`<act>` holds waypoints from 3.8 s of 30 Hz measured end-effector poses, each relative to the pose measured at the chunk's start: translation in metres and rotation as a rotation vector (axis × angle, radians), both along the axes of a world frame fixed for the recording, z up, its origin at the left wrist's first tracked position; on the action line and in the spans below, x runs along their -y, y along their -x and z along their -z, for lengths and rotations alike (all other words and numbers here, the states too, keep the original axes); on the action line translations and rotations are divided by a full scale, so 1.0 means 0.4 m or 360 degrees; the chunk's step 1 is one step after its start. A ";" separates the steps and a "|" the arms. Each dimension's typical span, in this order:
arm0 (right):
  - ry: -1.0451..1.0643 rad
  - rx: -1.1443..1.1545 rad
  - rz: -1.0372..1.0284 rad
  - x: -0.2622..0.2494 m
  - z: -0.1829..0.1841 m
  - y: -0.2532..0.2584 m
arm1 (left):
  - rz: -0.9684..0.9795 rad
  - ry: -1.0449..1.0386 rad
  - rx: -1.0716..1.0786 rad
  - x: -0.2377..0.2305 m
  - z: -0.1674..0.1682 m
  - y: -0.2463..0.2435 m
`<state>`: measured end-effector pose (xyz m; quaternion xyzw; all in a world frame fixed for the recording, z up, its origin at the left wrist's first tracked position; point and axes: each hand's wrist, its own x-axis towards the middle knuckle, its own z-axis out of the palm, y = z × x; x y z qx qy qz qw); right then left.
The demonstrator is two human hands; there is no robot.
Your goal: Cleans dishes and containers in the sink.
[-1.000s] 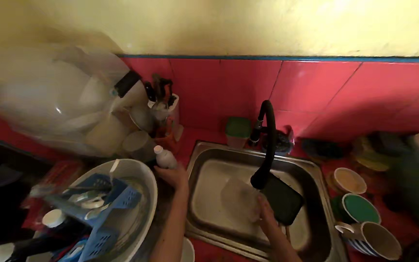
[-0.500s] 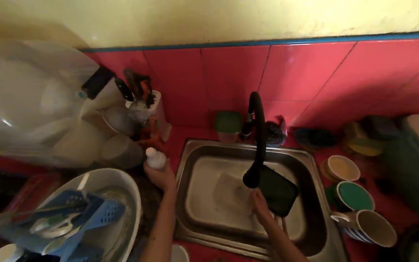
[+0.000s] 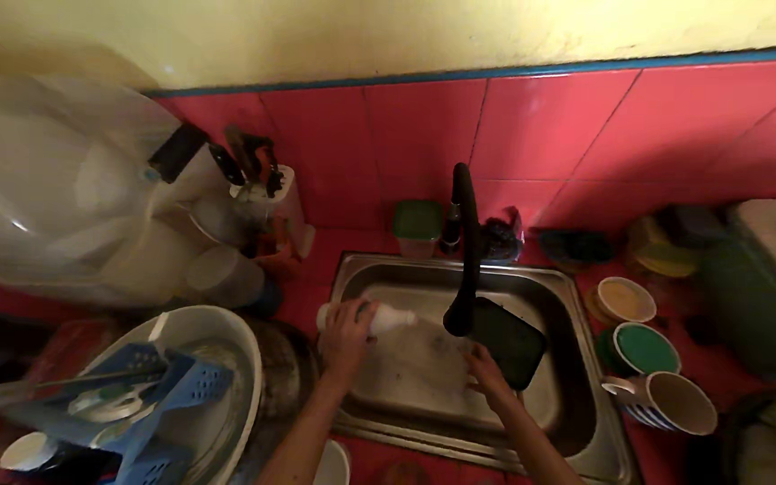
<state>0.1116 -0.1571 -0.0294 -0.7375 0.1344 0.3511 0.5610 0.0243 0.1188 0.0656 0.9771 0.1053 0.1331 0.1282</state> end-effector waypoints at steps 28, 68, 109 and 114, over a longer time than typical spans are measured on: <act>-0.0061 -0.0132 0.0016 0.031 -0.024 0.063 | 0.0432 -0.0437 -0.0579 0.095 -0.090 -0.076; 0.0109 -0.0213 -0.0151 -0.014 0.059 0.066 | 0.0047 -0.0089 -0.0215 0.064 -0.098 -0.013; 0.0206 -0.0269 -0.0366 -0.003 -0.094 -0.045 | -0.0886 0.1950 -0.0371 0.090 -0.026 -0.058; 0.0209 -0.0173 -0.0506 0.038 -0.164 -0.091 | -0.0676 0.2187 -0.1094 0.130 0.007 -0.058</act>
